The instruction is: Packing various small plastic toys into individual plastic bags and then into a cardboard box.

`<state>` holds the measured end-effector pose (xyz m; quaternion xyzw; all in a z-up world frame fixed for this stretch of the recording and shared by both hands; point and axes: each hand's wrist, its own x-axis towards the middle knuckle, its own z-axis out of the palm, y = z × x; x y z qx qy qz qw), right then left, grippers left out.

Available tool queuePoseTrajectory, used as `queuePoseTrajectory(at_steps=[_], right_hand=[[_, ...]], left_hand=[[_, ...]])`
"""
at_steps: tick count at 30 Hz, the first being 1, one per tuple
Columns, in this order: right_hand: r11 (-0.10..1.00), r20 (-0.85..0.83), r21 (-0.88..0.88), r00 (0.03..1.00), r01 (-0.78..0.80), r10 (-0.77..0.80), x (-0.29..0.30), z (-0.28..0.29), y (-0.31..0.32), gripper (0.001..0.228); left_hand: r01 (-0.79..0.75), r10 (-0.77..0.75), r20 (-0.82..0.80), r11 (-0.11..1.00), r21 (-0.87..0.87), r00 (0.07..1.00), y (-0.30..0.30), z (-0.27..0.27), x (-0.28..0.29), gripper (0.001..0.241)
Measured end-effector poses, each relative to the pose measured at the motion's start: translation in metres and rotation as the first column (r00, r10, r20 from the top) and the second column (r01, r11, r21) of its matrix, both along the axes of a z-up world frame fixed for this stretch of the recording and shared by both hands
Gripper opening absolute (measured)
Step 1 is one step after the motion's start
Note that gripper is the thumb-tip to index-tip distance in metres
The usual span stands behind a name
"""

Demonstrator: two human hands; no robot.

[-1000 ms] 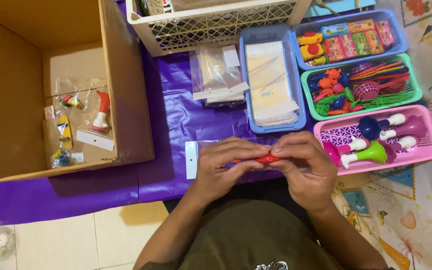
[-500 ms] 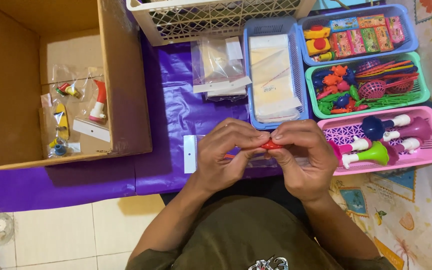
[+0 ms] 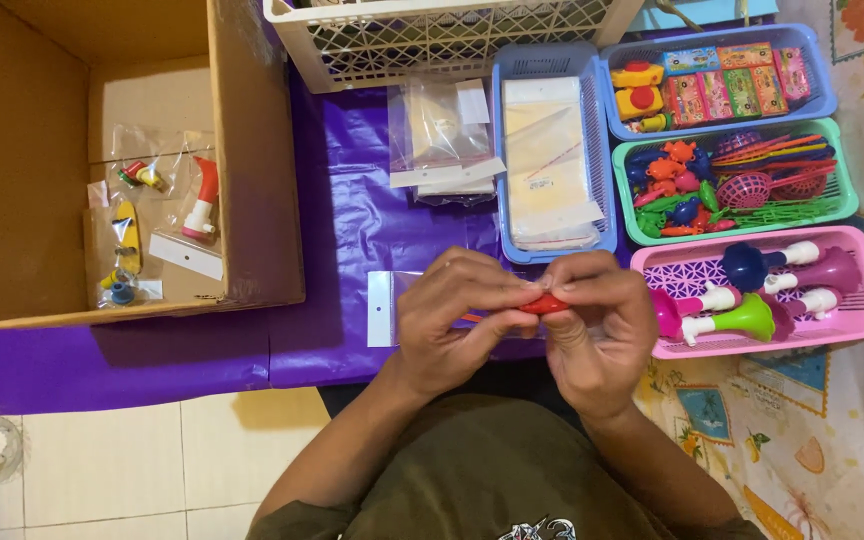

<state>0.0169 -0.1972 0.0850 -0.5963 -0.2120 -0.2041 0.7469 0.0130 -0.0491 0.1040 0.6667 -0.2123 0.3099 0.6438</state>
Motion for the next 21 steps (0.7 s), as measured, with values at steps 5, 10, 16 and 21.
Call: queuePoseTrajectory(at_steps=[5,10,16,21], right_hand=[[0.971,-0.064,0.187,0.984,-0.151,0.166,0.003,-0.011,0.007,0.017],[0.988,-0.055,0.093,0.99,-0.123,0.128,0.0,-0.011,0.003,0.018],[0.885,-0.264,0.387,0.889,-0.258,0.375,-0.002,-0.032,-0.001,0.017],[0.795,-0.331,0.508,0.776,-0.332,0.536,-0.002,-0.023,0.007,0.02]], left_hand=[[0.034,-0.035,-0.021,0.999,-0.013,0.999,0.006,-0.002,0.005,0.019],[0.006,-0.005,-0.005,0.999,0.033,1.0,0.007,-0.001,-0.001,0.02],[0.01,-0.01,-0.011,0.999,0.044,1.0,0.007,-0.003,0.0,0.032],[-0.059,0.06,-0.016,0.997,0.058,0.998,0.008,-0.003,0.002,0.021]])
